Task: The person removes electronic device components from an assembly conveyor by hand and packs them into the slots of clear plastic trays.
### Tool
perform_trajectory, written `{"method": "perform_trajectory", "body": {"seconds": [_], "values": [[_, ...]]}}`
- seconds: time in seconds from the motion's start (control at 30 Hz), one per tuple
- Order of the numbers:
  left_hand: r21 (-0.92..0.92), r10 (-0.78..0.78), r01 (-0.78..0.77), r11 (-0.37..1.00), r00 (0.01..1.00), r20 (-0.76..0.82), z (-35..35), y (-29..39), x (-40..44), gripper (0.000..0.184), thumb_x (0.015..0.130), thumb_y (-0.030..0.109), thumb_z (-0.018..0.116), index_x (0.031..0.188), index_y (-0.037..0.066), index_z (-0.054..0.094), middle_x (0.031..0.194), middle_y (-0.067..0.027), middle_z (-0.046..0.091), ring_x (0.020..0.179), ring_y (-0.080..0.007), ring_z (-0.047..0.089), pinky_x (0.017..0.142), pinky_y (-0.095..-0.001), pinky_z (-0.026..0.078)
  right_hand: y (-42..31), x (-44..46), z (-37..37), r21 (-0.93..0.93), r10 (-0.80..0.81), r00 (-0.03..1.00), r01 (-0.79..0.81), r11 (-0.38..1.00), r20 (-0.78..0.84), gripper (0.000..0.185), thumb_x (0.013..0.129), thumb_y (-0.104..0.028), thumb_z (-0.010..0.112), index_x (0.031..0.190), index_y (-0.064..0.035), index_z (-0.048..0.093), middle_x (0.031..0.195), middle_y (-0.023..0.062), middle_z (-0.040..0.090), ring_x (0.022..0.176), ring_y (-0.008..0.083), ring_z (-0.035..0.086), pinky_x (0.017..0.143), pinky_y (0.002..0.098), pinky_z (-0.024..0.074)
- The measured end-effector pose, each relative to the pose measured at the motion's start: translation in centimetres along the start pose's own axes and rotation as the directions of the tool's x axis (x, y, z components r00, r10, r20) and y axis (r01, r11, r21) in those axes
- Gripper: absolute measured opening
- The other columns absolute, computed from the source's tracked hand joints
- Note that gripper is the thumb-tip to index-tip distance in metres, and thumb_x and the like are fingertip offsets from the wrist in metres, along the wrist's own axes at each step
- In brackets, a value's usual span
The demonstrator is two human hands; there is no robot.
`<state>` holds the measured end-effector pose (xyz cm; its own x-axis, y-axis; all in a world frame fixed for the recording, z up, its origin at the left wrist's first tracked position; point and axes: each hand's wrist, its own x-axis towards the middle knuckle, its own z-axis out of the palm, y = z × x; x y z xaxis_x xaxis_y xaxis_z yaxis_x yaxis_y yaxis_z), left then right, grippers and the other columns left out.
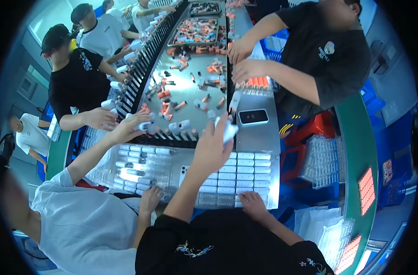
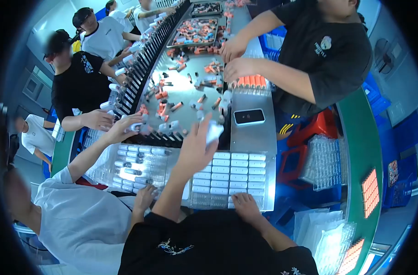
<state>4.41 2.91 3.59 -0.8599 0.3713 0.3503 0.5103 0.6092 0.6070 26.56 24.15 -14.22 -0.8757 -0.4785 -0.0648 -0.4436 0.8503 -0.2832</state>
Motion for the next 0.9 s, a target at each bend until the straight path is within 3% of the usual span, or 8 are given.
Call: {"method": "perform_trajectory", "body": {"seconds": [0.17, 0.27, 0.37, 0.5, 0.57, 0.67, 0.8, 0.9], "values": [[0.100, -0.440, 0.434, 0.895, 0.897, 0.050, 1.2, 0.8, 3.9, 0.064, 0.094, 0.030, 0.062, 0.147, 0.002, 0.039, 0.122, -0.0368, 0.055, 0.096, -0.0578, 0.064, 0.087, -0.0614, 0.054, 0.8, 1.7, -1.7, 0.010, -0.011, 0.974, 0.009, 1.000, 0.225, 0.062, 0.082, -0.019, 0.080, 0.136, -0.0015, 0.055, 0.132, 0.0170, 0.056, 0.127, 0.0334, 0.054, 0.108, 0.0462, 0.0430], [-0.275, -0.633, 0.717, 0.640, 0.696, 0.340, 3.6, -1.3, 1.4, 0.062, 0.096, 0.032, 0.057, 0.145, -0.002, 0.039, 0.125, -0.0388, 0.056, 0.114, -0.0577, 0.059, 0.103, -0.0580, 0.046, 5.1, 1.4, 1.0, 0.227, -0.075, 0.986, 0.040, 0.973, 0.148, 0.058, 0.083, -0.017, 0.078, 0.134, -0.0006, 0.055, 0.133, 0.0223, 0.058, 0.128, 0.0362, 0.055, 0.110, 0.0480, 0.0432], [-0.369, -0.695, 0.675, 0.639, 0.712, 0.099, 4.9, -2.6, 0.6, 0.059, 0.102, 0.036, 0.053, 0.143, -0.004, 0.036, 0.130, -0.0385, 0.052, 0.113, -0.0574, 0.058, 0.097, -0.0574, 0.049, 2.4, 3.4, -10.0, 0.355, 0.242, 0.879, -0.398, 0.846, 0.410, 0.074, 0.087, -0.031, 0.077, 0.143, 0.0025, 0.042, 0.125, 0.0296, 0.063, 0.113, 0.0436, 0.066, 0.101, 0.0503, 0.0532], [-0.156, -0.595, 0.574, 0.804, 0.767, -0.239, 4.8, -4.5, 3.0, 0.055, 0.101, 0.030, 0.058, 0.142, -0.002, 0.039, 0.125, -0.0338, 0.053, 0.111, -0.0536, 0.059, 0.090, -0.0555, 0.053, 3.9, 6.9, -14.1, 0.600, 0.472, 0.877, -0.425, 0.678, 0.088, 0.078, 0.092, -0.034, 0.073, 0.155, -0.0056, 0.036, 0.115, 0.0272, 0.068, 0.102, 0.0437, 0.071, 0.090, 0.0449, 0.0573], [0.398, -0.465, 0.463, 0.792, 0.880, -0.099, 2.8, -3.8, 4.3, 0.050, 0.093, 0.023, 0.064, 0.134, -0.001, 0.048, 0.115, -0.0289, 0.056, 0.100, -0.0492, 0.065, 0.078, -0.0521, 0.057, 6.2, 10.0, -13.2, 0.523, 0.399, 0.875, -0.212, 0.825, -0.274, 0.066, 0.095, -0.027, 0.070, 0.152, -0.0107, 0.042, 0.120, 0.0242, 0.063, 0.103, 0.0420, 0.067, 0.088, 0.0465, 0.0555], [0.492, -0.419, 0.461, 0.739, 0.886, -0.200, 3.9, -8.0, 3.7, 0.042, 0.087, 0.021, 0.069, 0.121, 0.002, 0.056, 0.106, -0.0259, 0.057, 0.077, -0.0422, 0.069, 0.066, -0.0466, 0.057, 4.5, 16.1, -19.9, 0.125, 0.103, 0.860, -0.045, 0.991, -0.500, 0.057, 0.093, -0.022, 0.072, 0.146, -0.0165, 0.053, 0.127, 0.0189, 0.058, 0.111, 0.0391, 0.061, 0.093, 0.0497, 0.0511], [0.418, -0.545, 0.616, 0.668, 0.787, -0.289, 0.0, -6.8, 1.9, 0.044, 0.091, 0.033, 0.069, 0.120, 0.002, 0.056, 0.101, -0.0294, 0.063, 0.077, -0.0436, 0.072, 0.068, -0.0475, 0.059, 1.7, 24.6, -22.8, -0.274, -0.231, 0.892, 0.127, 0.953, -0.390, 0.054, 0.090, -0.030, 0.074, 0.140, -0.0184, 0.057, 0.121, 0.0217, 0.059, 0.110, 0.0380, 0.061, 0.093, 0.0553, 0.0490], [0.266, -0.647, 0.663, 0.700, 0.746, -0.157, -1.0, -9.0, -2.6, 0.050, 0.097, 0.047, 0.065, 0.109, -0.001, 0.065, 0.089, -0.0300, 0.071, 0.083, -0.0456, 0.072, 0.075, -0.0530, 0.058, 1.0, 29.4, -18.3, -0.163, 0.059, 0.990, -0.081, 0.983, -0.132, 0.054, 0.096, -0.039, 0.066, 0.139, -0.0098, 0.053, 0.109, 0.0262, 0.063, 0.093, 0.0407, 0.070, 0.077, 0.0511, 0.0580]]}}
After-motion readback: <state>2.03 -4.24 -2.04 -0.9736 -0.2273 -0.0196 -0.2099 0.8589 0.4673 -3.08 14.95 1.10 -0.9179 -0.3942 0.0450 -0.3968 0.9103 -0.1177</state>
